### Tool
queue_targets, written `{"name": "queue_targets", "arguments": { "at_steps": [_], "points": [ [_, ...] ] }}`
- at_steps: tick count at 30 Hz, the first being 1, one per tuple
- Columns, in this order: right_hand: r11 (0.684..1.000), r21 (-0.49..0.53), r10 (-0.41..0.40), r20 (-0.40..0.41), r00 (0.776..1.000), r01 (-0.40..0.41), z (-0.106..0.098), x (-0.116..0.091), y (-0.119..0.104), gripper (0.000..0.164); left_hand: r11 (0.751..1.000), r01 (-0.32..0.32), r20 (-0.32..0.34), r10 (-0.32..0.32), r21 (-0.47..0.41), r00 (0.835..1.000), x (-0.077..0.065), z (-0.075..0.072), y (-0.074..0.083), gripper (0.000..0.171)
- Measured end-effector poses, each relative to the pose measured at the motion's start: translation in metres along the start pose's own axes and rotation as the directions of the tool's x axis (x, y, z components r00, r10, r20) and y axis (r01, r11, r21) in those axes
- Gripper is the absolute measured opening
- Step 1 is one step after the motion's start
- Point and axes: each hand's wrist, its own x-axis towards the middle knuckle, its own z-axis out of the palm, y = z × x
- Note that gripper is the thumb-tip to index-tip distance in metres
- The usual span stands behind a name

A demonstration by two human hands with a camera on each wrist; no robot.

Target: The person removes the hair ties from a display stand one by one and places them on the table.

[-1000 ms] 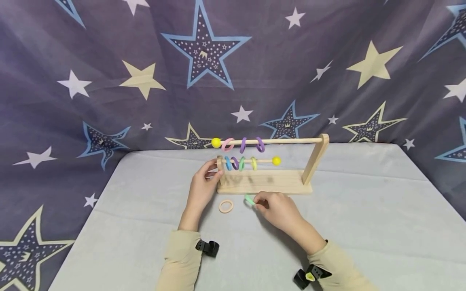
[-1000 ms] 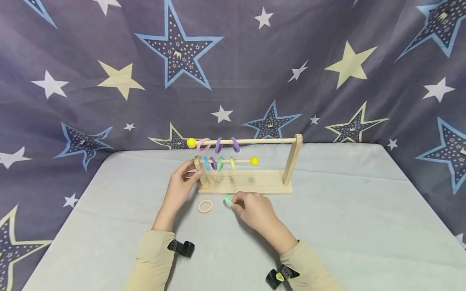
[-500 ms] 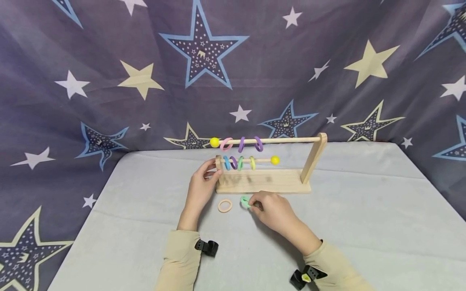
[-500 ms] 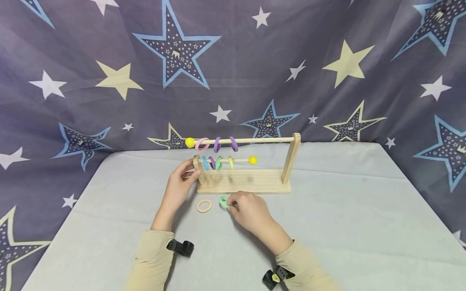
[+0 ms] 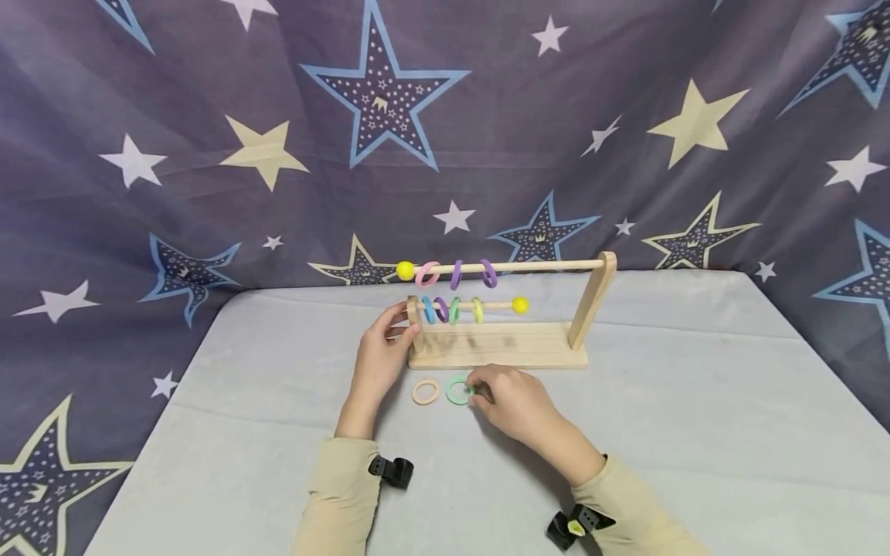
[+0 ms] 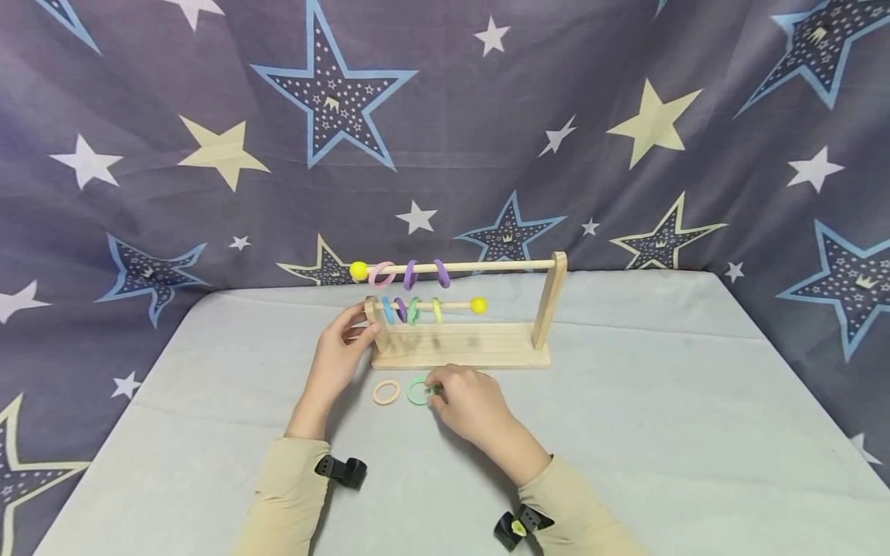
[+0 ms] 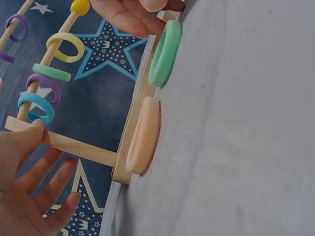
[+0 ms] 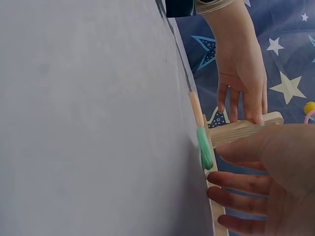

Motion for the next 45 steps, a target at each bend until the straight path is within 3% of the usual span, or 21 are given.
{"name": "queue_targets", "arguments": {
  "at_steps": [9,16,25,32,45],
  "points": [
    [1.000,0.022,0.011,0.011,1.000,-0.011,-0.003,0.001,-0.002,0.021,1.000,0.017,-0.001,-0.017,-0.010,1.000,0.000,-0.003,0.001,0.045],
    [0.996,0.085,0.045,-0.111,0.993,-0.036,-0.010,0.001,-0.001,0.017,1.000,0.013,0.003,-0.012,-0.025,1.000,-0.002,-0.002,0.000,0.045],
    [0.982,0.191,0.055,-0.269,0.962,-0.003,-0.016,0.004,0.009,0.015,0.999,0.019,0.008,-0.019,-0.033,1.000,-0.001,-0.001,0.000,0.046],
    [0.965,0.262,0.084,-0.319,0.944,0.002,-0.020,0.012,0.016,0.013,0.999,0.021,0.008,-0.020,-0.030,1.000,0.000,-0.002,0.000,0.046],
    [0.959,0.282,0.136,-0.371,0.919,-0.028,-0.020,0.030,0.015,0.013,0.999,0.026,0.002,-0.026,-0.020,1.000,-0.001,0.000,0.001,0.045]
  ]
}}
